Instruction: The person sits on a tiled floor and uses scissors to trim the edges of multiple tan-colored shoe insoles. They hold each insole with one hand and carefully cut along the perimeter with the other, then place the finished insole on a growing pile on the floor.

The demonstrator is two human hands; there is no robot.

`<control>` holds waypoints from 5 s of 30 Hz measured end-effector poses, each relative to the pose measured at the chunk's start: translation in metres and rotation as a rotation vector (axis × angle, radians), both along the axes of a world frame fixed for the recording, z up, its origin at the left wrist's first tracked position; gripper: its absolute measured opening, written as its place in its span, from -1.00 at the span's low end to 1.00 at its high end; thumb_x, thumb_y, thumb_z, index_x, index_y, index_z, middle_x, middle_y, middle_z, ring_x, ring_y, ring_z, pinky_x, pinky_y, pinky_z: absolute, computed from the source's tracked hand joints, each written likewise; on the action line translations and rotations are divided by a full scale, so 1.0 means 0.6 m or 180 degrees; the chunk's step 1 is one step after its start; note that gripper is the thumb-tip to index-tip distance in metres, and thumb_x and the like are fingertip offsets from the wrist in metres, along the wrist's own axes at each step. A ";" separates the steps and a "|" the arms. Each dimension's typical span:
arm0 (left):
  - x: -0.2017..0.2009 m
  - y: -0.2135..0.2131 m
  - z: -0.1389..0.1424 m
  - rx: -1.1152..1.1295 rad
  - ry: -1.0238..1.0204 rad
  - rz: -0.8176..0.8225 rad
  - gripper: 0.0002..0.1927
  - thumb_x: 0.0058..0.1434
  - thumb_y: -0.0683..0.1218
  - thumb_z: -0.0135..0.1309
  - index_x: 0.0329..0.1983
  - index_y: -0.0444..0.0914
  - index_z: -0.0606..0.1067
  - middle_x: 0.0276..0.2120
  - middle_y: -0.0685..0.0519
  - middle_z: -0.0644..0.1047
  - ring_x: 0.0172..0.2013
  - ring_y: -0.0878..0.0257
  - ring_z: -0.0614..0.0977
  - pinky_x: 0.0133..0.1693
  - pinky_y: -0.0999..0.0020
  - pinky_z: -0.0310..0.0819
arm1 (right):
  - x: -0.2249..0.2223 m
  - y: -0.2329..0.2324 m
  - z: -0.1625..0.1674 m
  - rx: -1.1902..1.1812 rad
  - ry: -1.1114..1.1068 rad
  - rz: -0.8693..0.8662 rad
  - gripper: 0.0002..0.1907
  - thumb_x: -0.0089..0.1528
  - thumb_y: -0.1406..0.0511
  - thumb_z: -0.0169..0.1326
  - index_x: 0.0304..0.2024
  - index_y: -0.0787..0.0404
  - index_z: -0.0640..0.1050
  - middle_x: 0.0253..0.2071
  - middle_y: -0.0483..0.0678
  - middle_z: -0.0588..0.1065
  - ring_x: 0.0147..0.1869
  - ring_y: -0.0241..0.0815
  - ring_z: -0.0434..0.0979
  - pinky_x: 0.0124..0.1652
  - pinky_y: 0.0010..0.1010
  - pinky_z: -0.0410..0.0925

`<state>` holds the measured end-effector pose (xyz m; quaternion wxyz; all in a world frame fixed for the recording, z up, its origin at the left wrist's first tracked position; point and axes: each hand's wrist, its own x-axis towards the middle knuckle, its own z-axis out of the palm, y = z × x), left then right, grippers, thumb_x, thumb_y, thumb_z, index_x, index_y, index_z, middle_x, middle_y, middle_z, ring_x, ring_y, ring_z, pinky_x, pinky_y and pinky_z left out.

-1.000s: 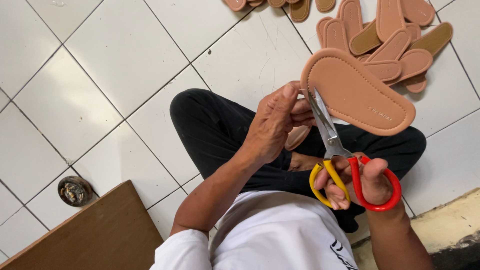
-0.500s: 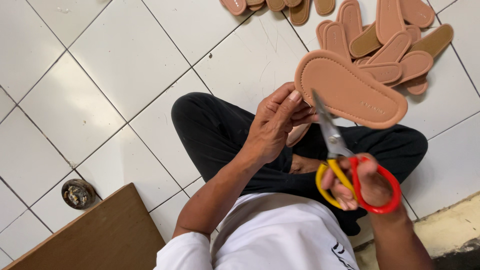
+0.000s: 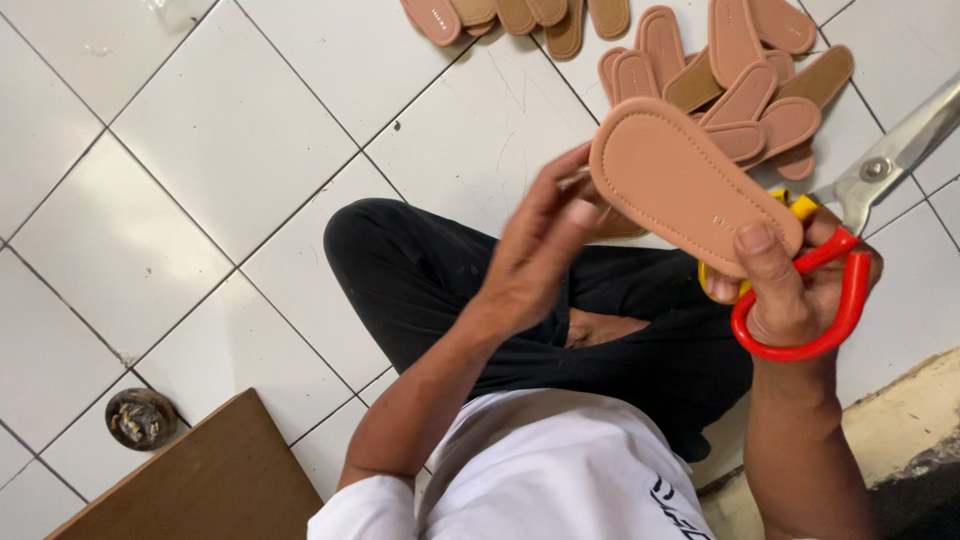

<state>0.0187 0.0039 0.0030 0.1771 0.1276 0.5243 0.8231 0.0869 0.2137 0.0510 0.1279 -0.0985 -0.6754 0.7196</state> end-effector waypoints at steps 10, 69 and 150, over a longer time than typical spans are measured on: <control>-0.003 0.002 0.012 0.0069 0.0265 -0.0399 -0.78 0.48 -0.10 0.06 0.08 -0.32 0.52 0.08 0.04 0.51 0.08 0.36 0.55 0.16 0.42 0.52 | 0.024 0.018 -0.087 -0.3862 -0.0738 0.0875 -0.76 0.52 0.27 -0.07 -0.12 0.35 0.44 -0.48 -0.09 0.38 -0.59 -0.32 0.35 -0.53 -0.48 0.29; 0.008 -0.027 0.025 0.0641 -0.1132 -0.0620 -0.59 0.49 0.10 -0.17 0.09 -0.30 0.46 -0.10 -0.07 0.62 -0.05 0.16 0.72 0.09 0.20 0.68 | -0.035 -0.002 0.040 0.0852 -0.0684 0.0747 -0.73 0.18 0.41 0.34 -0.11 0.31 0.55 -0.37 -0.26 0.48 -0.34 -0.53 0.37 -0.35 -0.68 0.28; 0.027 -0.005 0.037 0.0382 -0.0461 -0.0283 -0.62 0.53 -0.05 0.03 0.29 -0.36 0.44 0.06 -0.05 0.54 0.06 0.24 0.55 0.08 0.29 0.50 | 0.032 -0.006 0.013 -0.0206 -0.0353 0.0130 -0.77 0.34 0.27 0.13 -0.34 0.27 0.45 -0.50 -0.10 0.46 -0.56 -0.32 0.38 -0.54 -0.48 0.27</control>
